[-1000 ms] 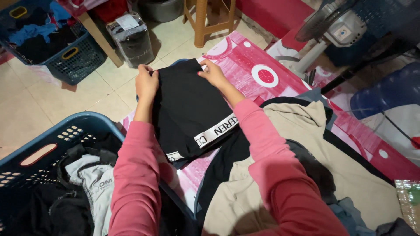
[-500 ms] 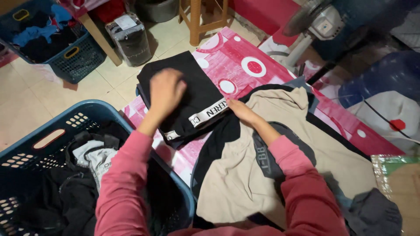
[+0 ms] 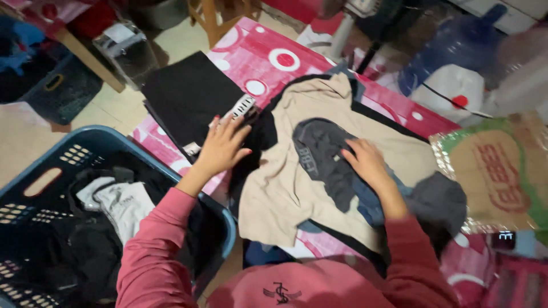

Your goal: The person folds various pieces of clothing, including black, grey, and blue shorts, and a beige t-shirt, on a table. They use a piece of cardboard as a guide to ensure uniform folding and stack the finished items neatly.

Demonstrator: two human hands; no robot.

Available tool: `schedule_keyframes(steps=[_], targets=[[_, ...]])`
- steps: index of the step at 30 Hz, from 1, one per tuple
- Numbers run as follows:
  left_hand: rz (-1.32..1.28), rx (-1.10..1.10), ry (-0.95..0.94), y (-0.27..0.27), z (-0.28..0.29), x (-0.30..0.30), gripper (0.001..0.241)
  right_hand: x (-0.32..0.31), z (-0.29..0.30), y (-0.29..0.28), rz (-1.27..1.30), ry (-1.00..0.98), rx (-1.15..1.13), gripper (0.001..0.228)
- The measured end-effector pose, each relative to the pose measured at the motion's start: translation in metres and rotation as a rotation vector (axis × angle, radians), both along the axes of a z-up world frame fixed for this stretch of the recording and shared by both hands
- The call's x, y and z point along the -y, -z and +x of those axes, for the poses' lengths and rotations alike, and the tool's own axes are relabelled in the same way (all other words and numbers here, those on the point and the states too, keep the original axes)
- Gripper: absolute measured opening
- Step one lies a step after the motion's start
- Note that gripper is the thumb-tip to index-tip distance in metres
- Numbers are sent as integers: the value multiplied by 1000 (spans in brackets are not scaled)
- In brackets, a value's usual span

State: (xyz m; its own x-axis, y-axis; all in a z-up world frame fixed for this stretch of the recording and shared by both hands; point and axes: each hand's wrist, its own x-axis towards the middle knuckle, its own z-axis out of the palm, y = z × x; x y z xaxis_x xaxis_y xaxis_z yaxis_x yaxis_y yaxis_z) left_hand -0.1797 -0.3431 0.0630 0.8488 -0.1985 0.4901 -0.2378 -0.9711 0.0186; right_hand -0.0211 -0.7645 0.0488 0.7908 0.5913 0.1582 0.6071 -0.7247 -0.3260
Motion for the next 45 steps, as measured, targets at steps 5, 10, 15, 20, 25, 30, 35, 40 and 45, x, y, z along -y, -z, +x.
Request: schedule_keyframes(steps=[5,10,15,20,25,30,35,40,45], targets=[[-139,-89,245,31,-11,110,60,98,-93,-4,-272,219,170,68],[-300,-248,327,66,-10,209,49,197,-118,80,-232,409,18,51],[-583,-301,499,77,2,294,61,254,-96,107,777,610,-192,25],[-893,-370,816,55,-5,366,75,218,-125,0,1574,443,-608,31],[-1221,-619,904,83,-13,381,53,177,-147,-82,1900,245,-845,46],[-1694,-741,419,34,-14,284,18,209,-114,-59,1476,339,-346,44],[-1930,-975,496,-37,-14,232,27,184,-104,-69,598,444,-159,46],[-1639,-1152,667,-41,9,217,34,95,-112,-90,197,-120,81,63],[-700,-911,794,-124,-1,190,36,39,-83,-64,656,-796,-646,58]])
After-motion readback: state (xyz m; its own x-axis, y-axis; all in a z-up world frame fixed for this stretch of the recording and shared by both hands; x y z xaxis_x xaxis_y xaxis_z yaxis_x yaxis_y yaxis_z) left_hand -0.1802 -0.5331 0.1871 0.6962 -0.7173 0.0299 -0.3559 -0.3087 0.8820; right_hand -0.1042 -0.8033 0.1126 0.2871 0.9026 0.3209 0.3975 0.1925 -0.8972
